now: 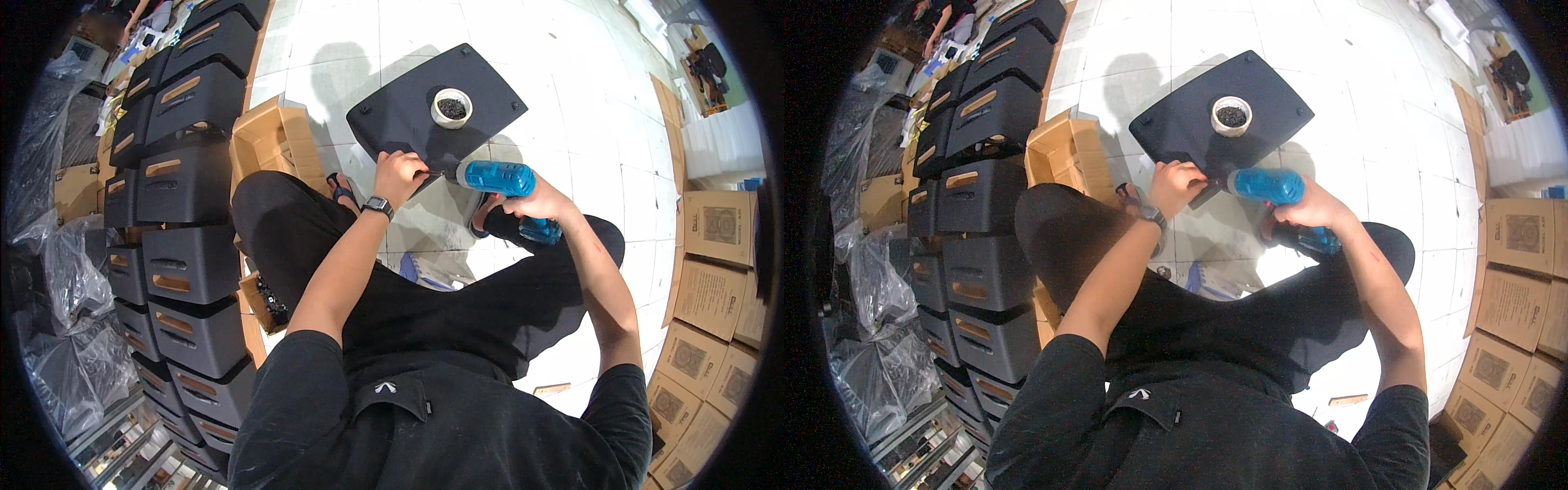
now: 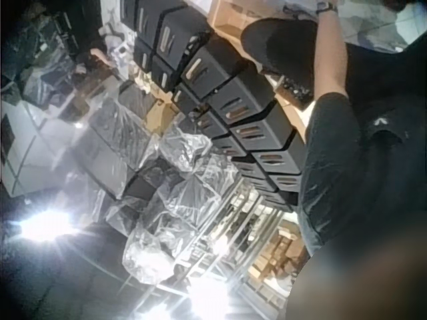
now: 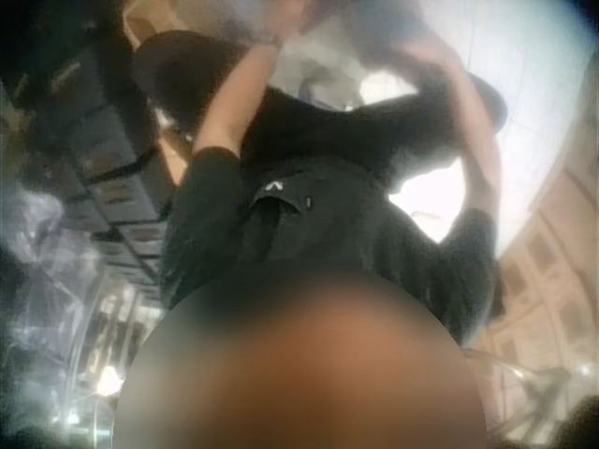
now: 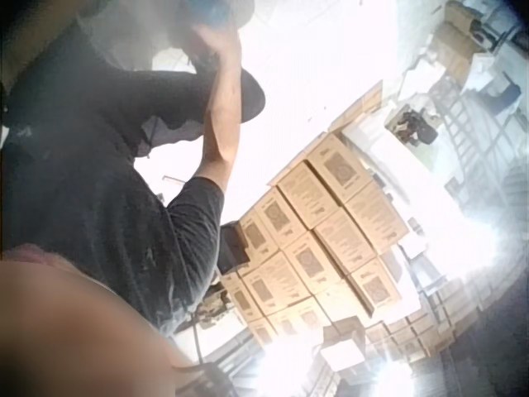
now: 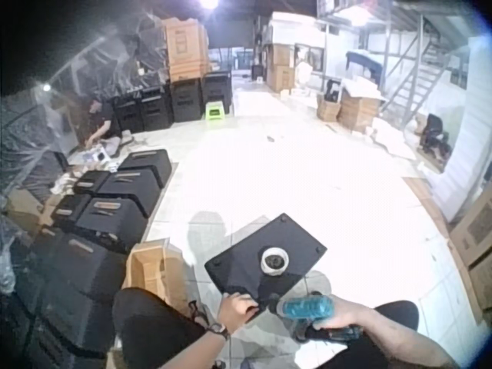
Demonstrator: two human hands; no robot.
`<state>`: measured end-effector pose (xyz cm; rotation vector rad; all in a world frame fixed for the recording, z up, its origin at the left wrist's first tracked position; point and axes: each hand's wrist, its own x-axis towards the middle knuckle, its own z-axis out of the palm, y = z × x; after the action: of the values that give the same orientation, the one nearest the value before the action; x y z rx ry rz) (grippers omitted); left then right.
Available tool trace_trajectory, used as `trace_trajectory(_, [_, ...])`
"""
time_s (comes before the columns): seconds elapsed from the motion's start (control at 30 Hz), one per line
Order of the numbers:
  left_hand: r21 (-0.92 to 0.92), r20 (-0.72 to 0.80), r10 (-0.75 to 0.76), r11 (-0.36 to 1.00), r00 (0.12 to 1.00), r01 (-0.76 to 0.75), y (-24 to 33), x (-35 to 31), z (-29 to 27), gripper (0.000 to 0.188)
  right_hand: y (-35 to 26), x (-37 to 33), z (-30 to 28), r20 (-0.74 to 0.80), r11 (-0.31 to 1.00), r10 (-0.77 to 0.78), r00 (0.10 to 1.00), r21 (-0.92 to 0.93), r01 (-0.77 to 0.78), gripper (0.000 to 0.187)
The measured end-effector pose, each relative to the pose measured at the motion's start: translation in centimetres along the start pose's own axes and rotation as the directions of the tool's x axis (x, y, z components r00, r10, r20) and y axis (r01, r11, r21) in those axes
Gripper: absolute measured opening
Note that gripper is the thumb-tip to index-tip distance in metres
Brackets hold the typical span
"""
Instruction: The person sits on the floor and uses a cordless drill to fasten screws into a black plastic speaker enclosure. They then insert a circular foam gasket into the enclosure's central opening and press it into place.
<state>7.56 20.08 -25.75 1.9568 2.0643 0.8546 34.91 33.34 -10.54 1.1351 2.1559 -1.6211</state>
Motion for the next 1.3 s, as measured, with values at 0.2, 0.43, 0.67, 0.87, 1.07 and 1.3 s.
trace_trajectory(0.2, [-0.025,-0.004,-0.022,0.999,1.0,0.022,-0.1,0.0,0.4,0.011,-3.3,1.3,-1.7,0.089,0.998,-0.04,0.995,-0.053,0.045,0.034])
trace_trajectory(0.43, [-0.138,-0.071,-0.019,0.99,0.997,0.009,-0.8,-0.2,1.0,0.009,-8.5,3.1,-2.0,0.123,0.969,0.062,0.991,-0.246,-0.03,0.032])
trace_trajectory(0.67, [-0.328,-0.152,-0.097,0.944,0.984,0.042,-0.4,-0.4,1.3,0.017,-13.8,5.2,0.1,0.149,0.88,0.144,0.978,-0.472,-0.058,0.029])
trace_trajectory(0.87, [-0.179,-0.161,-0.113,0.98,0.98,0.084,0.1,-0.7,1.4,0.023,-14.6,5.5,1.5,0.119,0.805,0.233,0.965,-0.581,-0.122,0.02])
trace_trajectory(1.07, [-0.02,-0.037,-0.229,0.973,0.973,0.229,0.3,-0.7,1.7,0.024,-14.4,5.2,2.2,0.076,0.75,0.276,0.958,-0.641,-0.165,0.025])
trace_trajectory(1.3, [-0.125,-0.076,-0.247,0.964,0.966,0.237,0.5,-1.4,2.7,0.025,-12.6,5.3,1.3,0.061,0.813,0.238,0.969,-0.559,-0.164,0.025])
